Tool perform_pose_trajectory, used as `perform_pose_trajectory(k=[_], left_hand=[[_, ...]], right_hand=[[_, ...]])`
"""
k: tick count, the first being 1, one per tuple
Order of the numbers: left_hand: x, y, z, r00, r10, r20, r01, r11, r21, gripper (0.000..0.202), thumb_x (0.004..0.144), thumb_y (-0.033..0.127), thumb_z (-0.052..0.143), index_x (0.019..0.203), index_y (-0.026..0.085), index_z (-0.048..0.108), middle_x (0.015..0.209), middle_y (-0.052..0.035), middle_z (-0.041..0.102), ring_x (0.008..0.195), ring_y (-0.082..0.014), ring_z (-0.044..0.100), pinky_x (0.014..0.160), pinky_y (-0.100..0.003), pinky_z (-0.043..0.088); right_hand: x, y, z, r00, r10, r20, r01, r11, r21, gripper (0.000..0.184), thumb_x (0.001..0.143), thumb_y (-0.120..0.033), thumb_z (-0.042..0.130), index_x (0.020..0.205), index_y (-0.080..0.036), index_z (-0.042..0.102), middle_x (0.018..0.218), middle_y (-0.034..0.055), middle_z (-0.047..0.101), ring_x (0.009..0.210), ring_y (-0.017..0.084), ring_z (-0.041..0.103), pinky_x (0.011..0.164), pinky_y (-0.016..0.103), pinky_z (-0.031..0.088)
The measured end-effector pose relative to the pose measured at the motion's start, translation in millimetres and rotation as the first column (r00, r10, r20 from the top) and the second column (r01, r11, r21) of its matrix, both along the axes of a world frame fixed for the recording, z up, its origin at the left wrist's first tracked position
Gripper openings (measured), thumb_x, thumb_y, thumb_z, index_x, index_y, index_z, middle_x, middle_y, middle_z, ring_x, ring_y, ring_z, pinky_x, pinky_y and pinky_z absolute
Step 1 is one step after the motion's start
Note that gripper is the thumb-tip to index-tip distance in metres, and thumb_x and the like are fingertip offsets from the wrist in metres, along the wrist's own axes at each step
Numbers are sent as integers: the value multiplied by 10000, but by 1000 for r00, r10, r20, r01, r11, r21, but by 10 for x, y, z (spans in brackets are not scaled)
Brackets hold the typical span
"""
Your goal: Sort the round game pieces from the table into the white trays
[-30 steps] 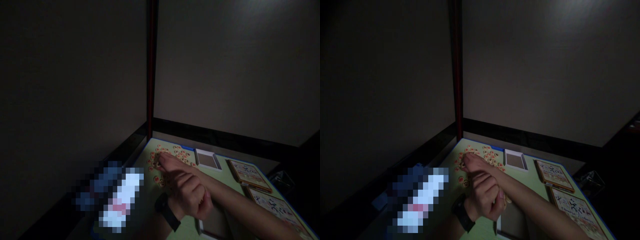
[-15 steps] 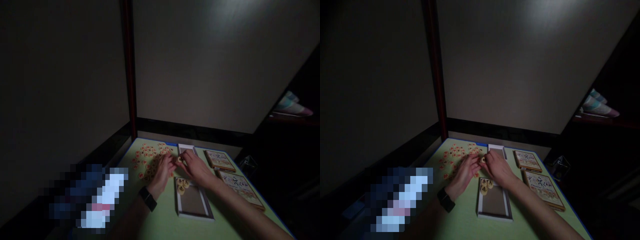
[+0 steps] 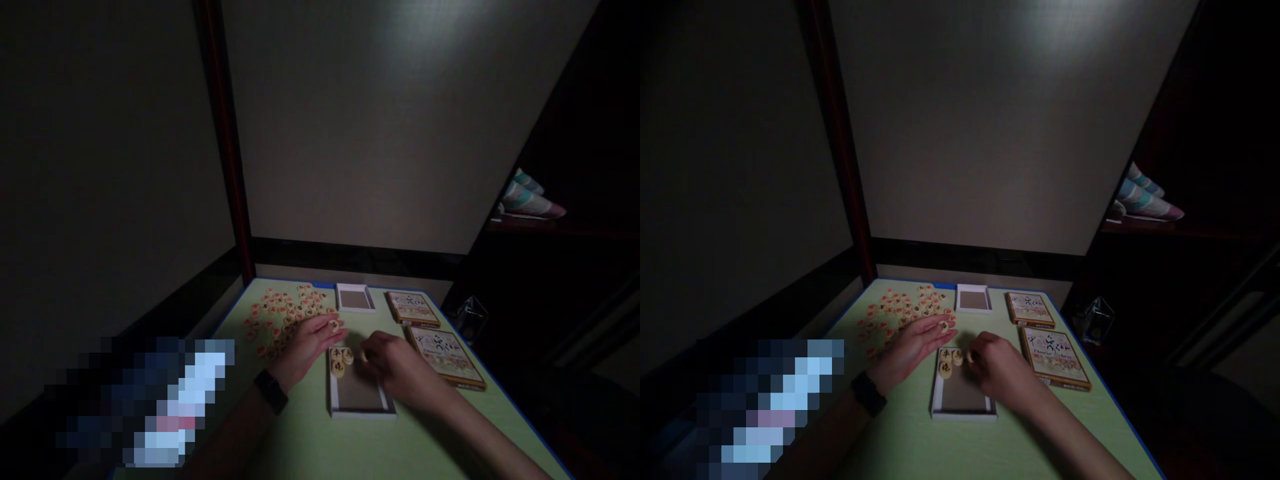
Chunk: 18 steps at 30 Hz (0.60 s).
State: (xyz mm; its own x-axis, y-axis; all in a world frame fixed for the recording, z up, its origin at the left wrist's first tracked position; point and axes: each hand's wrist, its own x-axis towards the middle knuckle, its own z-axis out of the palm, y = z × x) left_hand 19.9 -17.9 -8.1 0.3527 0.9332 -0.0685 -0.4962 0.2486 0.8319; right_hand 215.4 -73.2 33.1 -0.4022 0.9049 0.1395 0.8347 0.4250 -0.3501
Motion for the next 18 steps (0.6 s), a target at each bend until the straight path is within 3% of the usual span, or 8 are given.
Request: perform_pose_trajectory(k=[4, 8, 11, 15, 18], left_hand=[[-29, 12, -16, 995, 7, -103, 2, 996, 88, 340, 731, 251, 789, 1010, 141, 629, 1035, -119, 694, 878, -222, 706, 920, -409, 520], [-35, 46, -21, 962, 18, -273, 33, 983, 182, 345, 694, 374, 801, 892, 134, 651, 970, -97, 696, 773, -192, 697, 727, -310, 537], [-31, 62, -24, 932, 33, -362, 64, 965, 253, 333, 709, 378, 773, 920, 132, 693, 878, -74, 712, 725, -164, 670, 675, -269, 516], [-30, 44, -27, 920, -29, -391, 149, 949, 279, 404, 674, 322, 797, 1018, 129, 710, 843, -73, 732, 738, -166, 668, 710, -276, 516], [-22, 21, -29, 919, -103, -381, 215, 940, 264, 452, 666, 334, 804, 1052, 123, 703, 922, -100, 740, 785, -184, 687, 751, -296, 526]], right_hand=[[-62, -95, -88, 999, 10, 37, -8, 999, -51, 220, 835, -152, 516, 999, -183, 659, 932, 73, 667, 843, 189, 626, 736, 264, 437], [-52, -119, -135, 996, -28, 87, 32, 998, -47, 129, 826, -237, 571, 913, -172, 641, 936, 86, 663, 860, 217, 624, 748, 292, 444], [-41, -128, -137, 996, -46, 77, 49, 998, -40, 89, 821, -253, 576, 846, -176, 613, 898, 85, 656, 824, 220, 620, 723, 302, 447], [-33, -113, -144, 988, -83, -130, 83, 997, -10, 44, 829, -217, 521, 836, -193, 557, 792, 49, 638, 702, 179, 598, 633, 274, 434], [-5, -50, -191, 920, -77, -384, 47, 995, -85, 131, 854, -262, 493, 966, -205, 529, 689, -9, 598, 609, 151, 562, 563, 248, 416]])
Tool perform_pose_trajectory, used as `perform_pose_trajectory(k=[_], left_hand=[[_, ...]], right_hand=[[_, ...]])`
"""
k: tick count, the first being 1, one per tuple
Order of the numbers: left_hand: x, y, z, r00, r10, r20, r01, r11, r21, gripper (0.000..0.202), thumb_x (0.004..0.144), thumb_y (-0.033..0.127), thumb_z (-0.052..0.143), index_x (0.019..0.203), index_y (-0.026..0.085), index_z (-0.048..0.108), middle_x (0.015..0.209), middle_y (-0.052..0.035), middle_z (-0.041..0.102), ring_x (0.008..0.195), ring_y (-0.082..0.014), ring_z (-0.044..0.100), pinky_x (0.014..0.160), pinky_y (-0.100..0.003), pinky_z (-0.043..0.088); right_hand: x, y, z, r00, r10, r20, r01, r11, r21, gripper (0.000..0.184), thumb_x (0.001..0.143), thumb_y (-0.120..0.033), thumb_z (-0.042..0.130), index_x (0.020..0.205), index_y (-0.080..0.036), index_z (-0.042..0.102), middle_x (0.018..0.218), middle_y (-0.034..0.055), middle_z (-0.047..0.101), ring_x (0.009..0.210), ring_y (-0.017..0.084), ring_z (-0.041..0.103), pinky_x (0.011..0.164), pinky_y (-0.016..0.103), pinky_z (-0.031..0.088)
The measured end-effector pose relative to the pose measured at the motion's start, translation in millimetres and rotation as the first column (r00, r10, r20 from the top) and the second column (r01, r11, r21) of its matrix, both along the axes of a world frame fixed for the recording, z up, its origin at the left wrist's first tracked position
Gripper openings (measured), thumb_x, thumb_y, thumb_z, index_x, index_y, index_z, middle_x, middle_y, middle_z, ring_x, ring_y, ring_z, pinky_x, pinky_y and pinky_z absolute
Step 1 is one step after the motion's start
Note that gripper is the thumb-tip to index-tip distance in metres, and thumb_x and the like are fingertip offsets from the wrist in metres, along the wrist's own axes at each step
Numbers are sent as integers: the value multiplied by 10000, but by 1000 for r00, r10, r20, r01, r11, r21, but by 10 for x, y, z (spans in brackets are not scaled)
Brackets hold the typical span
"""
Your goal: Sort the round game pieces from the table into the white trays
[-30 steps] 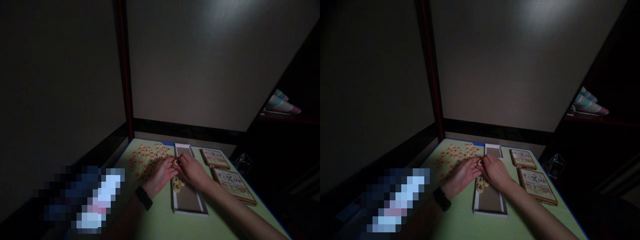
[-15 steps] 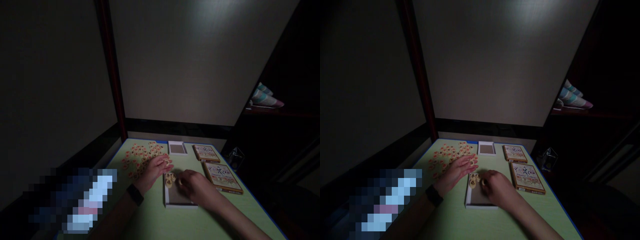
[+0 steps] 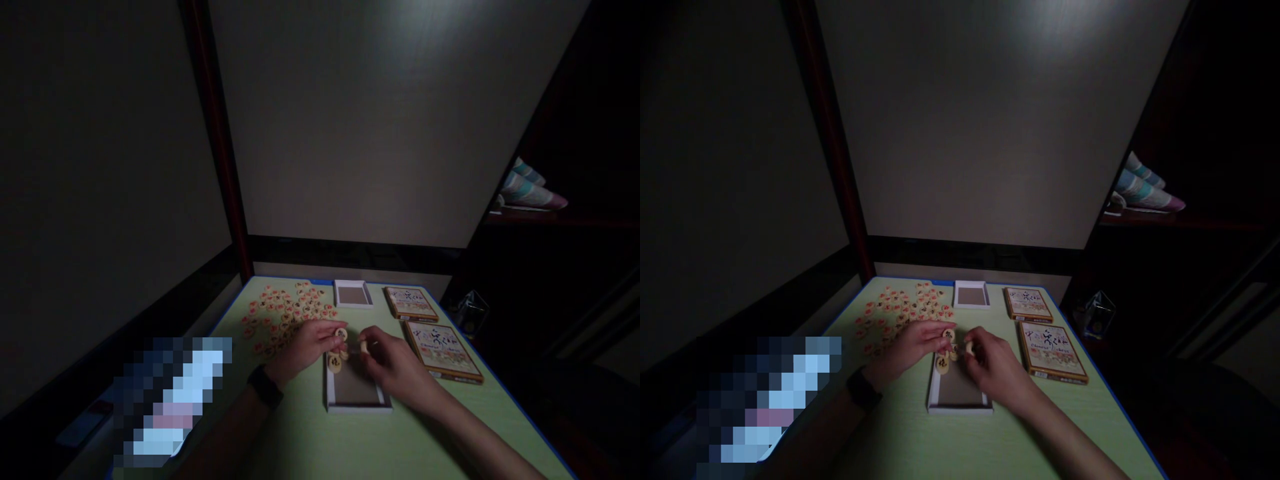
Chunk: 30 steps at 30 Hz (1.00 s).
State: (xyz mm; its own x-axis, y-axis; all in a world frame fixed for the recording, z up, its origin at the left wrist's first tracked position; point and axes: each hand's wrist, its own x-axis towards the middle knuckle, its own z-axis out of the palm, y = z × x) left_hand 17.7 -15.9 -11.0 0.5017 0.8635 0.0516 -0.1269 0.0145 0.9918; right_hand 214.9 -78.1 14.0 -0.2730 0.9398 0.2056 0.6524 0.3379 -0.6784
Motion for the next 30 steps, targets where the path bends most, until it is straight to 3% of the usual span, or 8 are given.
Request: perform_pose_trajectory(k=[6, 11, 14, 19, 22, 25, 27, 30], left_hand=[[32, -12, -24, 998, -57, -25, 57, 998, -10, 486, 631, 390, 831, 1003, 108, 694, 822, -110, 735, 759, -216, 705, 712, -320, 545], [30, -41, 13, 994, -51, -101, 52, 999, 9, 524, 638, 458, 811, 993, 91, 691, 777, -106, 730, 599, -156, 659, 521, -228, 471], [20, -64, 32, 989, -42, -144, 44, 999, 8, 577, 633, 481, 807, 1043, 99, 670, 759, -84, 726, 450, -87, 553, 426, -191, 362], [27, -33, 10, 975, -102, -197, 109, 994, 27, 550, 651, 498, 780, 1031, 116, 670, 783, -87, 730, 450, -92, 534, 458, -216, 377], [19, 21, 18, 957, 121, -264, -60, 972, 228, 383, 758, 478, 672, 909, 126, 690, 778, -79, 715, 559, -136, 586, 531, -243, 417], [-18, 28, 62, 774, 461, -433, -177, 815, 552, 324, 881, 377, 501, 717, 155, 671, 654, -41, 665, 607, -141, 578, 596, -242, 396], [-40, -9, 96, 606, 565, -560, -67, 738, 672, 373, 916, 336, 439, 670, 166, 662, 621, -42, 654, 606, -144, 576, 616, -245, 380], [-42, -93, 129, 433, 592, -680, 115, 712, 693, 412, 944, 343, 394, 727, 172, 699, 704, -89, 701, 664, -176, 623, 657, -264, 394]], right_hand=[[67, 117, -124, 961, -30, -275, -6, 992, -129, 249, 935, -381, 317, 903, -207, 493, 605, -37, 497, 540, 141, 508, 507, 244, 405], [17, 0, -36, 999, -43, -10, 44, 994, 99, 177, 915, -275, 411, 1020, -203, 534, 835, 24, 628, 761, 183, 607, 721, 306, 469], [-28, -51, -38, 983, 3, 183, -41, 978, 205, 295, 906, -328, 532, 1176, -208, 543, 949, 58, 642, 819, 201, 630, 734, 305, 475], [-24, -16, -123, 919, -34, 393, -86, 955, 285, 263, 954, -321, 462, 1122, -187, 613, 926, 81, 660, 773, 195, 649, 659, 274, 452], [-15, 0, -114, 900, -31, 434, -65, 977, 204, 200, 917, -310, 520, 1011, -188, 648, 916, 72, 682, 780, 205, 661, 658, 276, 442], [-37, 0, -105, 871, -3, 491, -55, 993, 103, 150, 845, -274, 611, 963, -202, 671, 919, 61, 711, 813, 223, 678, 666, 277, 435], [-65, -2, -114, 856, 13, 517, -58, 996, 72, 139, 820, -251, 636, 945, -210, 681, 941, 59, 726, 843, 230, 684, 685, 276, 436], [-100, -4, -126, 849, 17, 528, -52, 997, 52, 114, 822, -249, 642, 922, -221, 689, 961, 52, 738, 871, 231, 689, 705, 274, 439]])
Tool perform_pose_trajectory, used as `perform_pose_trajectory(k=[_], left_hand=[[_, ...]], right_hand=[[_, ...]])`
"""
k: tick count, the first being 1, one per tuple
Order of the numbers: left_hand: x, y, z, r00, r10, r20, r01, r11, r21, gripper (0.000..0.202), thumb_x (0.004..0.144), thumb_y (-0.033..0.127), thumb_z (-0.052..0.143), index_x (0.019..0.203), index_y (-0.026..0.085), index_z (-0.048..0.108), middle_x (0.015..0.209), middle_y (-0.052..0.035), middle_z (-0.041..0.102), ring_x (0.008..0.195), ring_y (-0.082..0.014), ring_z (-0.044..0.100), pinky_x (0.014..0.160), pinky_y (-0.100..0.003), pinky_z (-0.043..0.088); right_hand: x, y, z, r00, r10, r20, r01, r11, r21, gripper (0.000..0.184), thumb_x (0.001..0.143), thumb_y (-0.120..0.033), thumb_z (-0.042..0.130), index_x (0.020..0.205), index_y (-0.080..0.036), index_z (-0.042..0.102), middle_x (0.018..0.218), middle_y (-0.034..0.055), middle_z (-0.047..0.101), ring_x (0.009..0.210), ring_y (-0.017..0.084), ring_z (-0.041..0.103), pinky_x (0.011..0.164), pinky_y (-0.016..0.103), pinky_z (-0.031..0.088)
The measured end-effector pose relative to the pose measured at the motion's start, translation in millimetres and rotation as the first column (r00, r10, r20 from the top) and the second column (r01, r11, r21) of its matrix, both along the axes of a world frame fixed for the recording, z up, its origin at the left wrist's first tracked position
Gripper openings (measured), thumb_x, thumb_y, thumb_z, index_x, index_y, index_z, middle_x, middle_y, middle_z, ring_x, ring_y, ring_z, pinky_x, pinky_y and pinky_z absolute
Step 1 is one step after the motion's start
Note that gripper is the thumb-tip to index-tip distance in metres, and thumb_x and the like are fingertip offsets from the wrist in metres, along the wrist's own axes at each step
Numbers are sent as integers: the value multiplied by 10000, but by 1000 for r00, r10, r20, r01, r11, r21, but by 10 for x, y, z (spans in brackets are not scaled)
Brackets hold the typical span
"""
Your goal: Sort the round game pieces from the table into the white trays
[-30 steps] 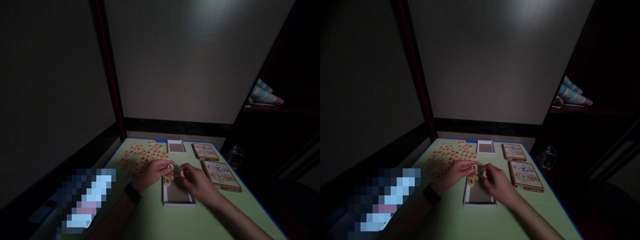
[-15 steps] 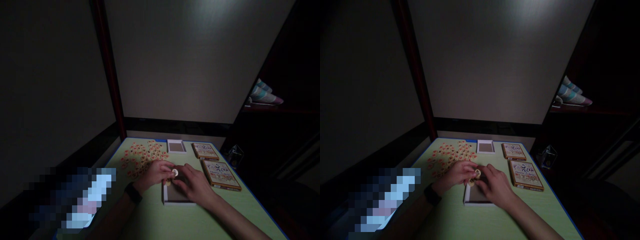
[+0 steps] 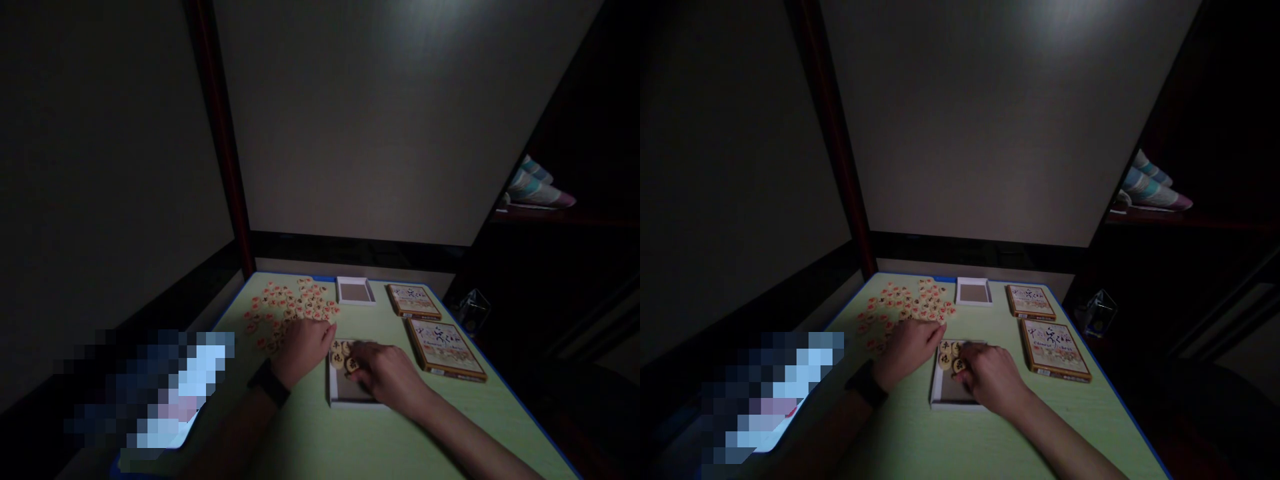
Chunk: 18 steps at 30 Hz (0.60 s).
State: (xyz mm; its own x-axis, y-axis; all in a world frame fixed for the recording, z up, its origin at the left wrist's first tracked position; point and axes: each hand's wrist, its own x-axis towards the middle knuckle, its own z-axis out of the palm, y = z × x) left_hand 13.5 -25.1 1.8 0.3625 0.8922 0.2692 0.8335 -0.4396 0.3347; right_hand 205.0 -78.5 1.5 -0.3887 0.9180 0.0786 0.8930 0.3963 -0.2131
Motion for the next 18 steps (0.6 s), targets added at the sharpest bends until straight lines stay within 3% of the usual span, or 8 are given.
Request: perform_pose_trajectory(k=[4, 18], left_hand=[[30, -63, -2, 994, -25, -102, 25, 1000, -2, 426, 959, 341, 367, 799, 168, 723, 774, -126, 725, 724, -208, 658, 701, -291, 422], [49, -61, -33, 994, -44, -101, 44, 999, -10, 452, 956, 347, 355, 791, 157, 731, 759, -126, 726, 700, -202, 657, 696, -290, 440]], right_hand=[[-8, 1, 6, 999, -27, 24, 27, 1000, 6, 126, 827, -315, 662, 912, -227, 694, 938, 53, 746, 862, 240, 696, 689, 279, 441], [-44, 22, -70, 997, -29, 75, 24, 998, 63, 234, 894, -423, 589, 845, -216, 687, 898, 65, 745, 820, 243, 700, 670, 282, 445]])
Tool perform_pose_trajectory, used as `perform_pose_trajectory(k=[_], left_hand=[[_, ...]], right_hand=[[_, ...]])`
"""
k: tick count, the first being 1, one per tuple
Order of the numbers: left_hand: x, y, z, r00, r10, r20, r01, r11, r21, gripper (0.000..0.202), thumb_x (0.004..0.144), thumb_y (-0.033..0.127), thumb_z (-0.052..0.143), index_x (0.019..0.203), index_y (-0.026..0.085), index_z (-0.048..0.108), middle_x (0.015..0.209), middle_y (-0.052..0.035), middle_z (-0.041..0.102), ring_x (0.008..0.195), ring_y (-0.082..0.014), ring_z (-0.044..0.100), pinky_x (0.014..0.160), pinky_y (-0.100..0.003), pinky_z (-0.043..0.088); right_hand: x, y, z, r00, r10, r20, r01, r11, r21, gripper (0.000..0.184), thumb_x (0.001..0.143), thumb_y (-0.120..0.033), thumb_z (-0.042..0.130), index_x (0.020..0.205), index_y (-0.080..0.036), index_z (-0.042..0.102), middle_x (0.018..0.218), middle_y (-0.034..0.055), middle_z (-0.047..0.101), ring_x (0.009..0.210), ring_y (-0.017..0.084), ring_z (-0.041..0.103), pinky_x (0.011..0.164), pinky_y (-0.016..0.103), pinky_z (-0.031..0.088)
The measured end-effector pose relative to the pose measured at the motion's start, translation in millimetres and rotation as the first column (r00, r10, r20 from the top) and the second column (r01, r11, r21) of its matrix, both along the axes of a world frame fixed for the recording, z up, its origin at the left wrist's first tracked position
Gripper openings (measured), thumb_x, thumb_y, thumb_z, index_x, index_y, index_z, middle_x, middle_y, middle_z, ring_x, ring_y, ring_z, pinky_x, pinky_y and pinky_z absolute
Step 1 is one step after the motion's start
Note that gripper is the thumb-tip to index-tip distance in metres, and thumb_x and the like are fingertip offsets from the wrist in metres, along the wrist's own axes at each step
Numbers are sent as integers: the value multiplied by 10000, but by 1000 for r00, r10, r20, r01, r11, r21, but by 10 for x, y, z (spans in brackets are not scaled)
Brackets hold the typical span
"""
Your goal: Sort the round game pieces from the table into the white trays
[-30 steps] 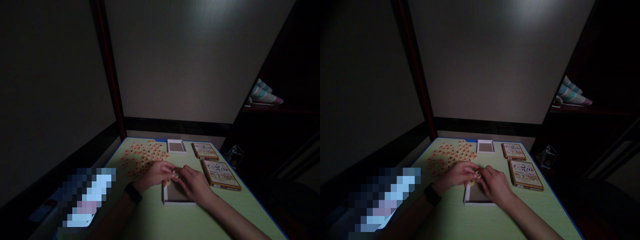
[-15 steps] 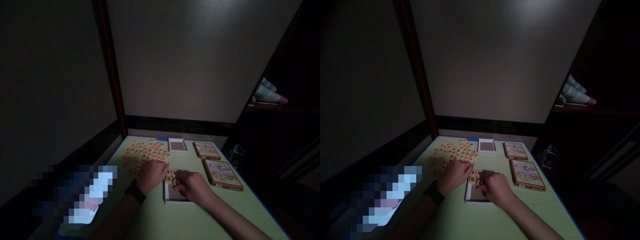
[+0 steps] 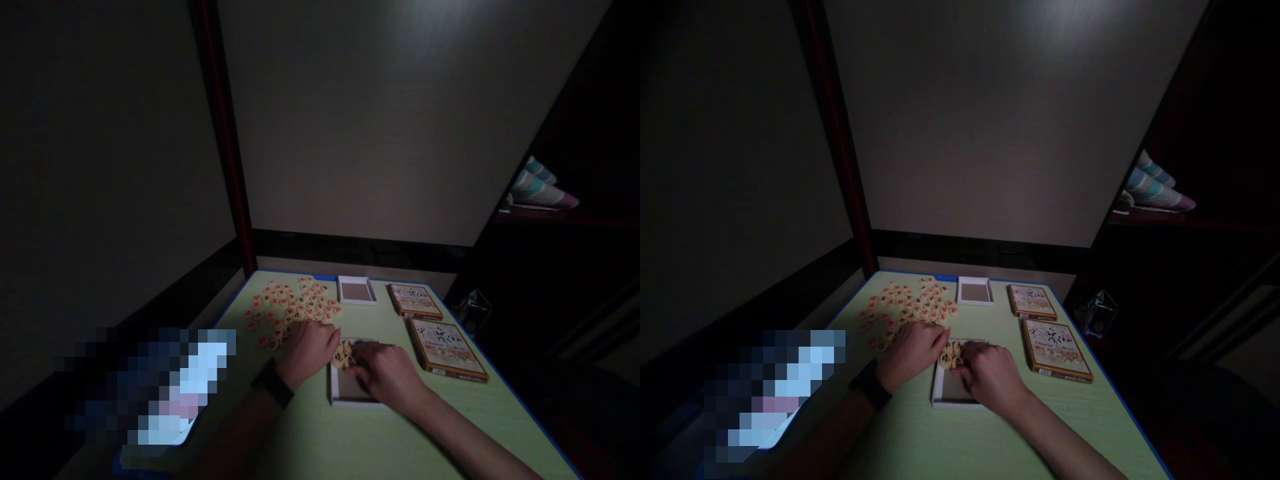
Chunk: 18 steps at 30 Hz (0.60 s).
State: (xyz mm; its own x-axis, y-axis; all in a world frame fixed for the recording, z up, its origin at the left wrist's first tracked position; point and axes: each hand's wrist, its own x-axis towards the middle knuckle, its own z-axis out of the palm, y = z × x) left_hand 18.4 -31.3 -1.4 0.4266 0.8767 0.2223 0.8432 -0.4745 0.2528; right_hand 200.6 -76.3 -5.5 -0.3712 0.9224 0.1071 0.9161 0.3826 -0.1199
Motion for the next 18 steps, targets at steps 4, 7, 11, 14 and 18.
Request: perform_pose_trajectory(k=[4, 7, 11, 14, 18], left_hand=[[3, -16, 29, 999, -2, -36, 2, 1000, -14, 455, 966, 344, 348, 812, 158, 734, 780, -125, 729, 713, -206, 665, 704, -290, 439], [3, -15, 22, 999, -1, -50, 1, 1000, -4, 457, 971, 346, 344, 831, 159, 737, 796, -131, 731, 728, -211, 673, 713, -294, 442], [-1, -5, 6, 998, -2, -55, 3, 1000, 8, 463, 972, 341, 339, 822, 157, 736, 790, -134, 732, 726, -218, 678, 703, -300, 442], [-5, -3, 9, 999, -6, -48, 7, 1000, 16, 456, 971, 336, 343, 824, 156, 735, 795, -134, 734, 733, -218, 680, 705, -298, 444], [-3, -7, 24, 999, 7, -49, -7, 1000, 8, 446, 969, 340, 349, 833, 162, 735, 802, -126, 738, 746, -209, 682, 718, -296, 453]], right_hand=[[9, -3, -6, 1000, 1, -2, -1, 1000, -7, 256, 906, -434, 569, 848, -213, 684, 898, 66, 742, 826, 238, 699, 675, 275, 444], [15, 4, -25, 1000, 3, -4, -3, 1000, -1, 253, 910, -432, 562, 849, -215, 678, 902, 65, 739, 827, 236, 696, 673, 276, 440], [9, 4, -13, 1000, 3, -28, -3, 1000, -10, 235, 908, -414, 568, 838, -213, 667, 892, 65, 733, 824, 239, 691, 676, 284, 430], [18, -13, 41, 995, -29, -94, 25, 999, -34, 171, 874, -369, 608, 865, -201, 640, 891, 73, 725, 803, 244, 677, 665, 291, 417], [97, -19, 109, 930, -29, -367, -31, 987, -155, 54, 868, -250, 544, 873, -197, 554, 812, 38, 674, 723, 183, 619, 635, 263, 405]])
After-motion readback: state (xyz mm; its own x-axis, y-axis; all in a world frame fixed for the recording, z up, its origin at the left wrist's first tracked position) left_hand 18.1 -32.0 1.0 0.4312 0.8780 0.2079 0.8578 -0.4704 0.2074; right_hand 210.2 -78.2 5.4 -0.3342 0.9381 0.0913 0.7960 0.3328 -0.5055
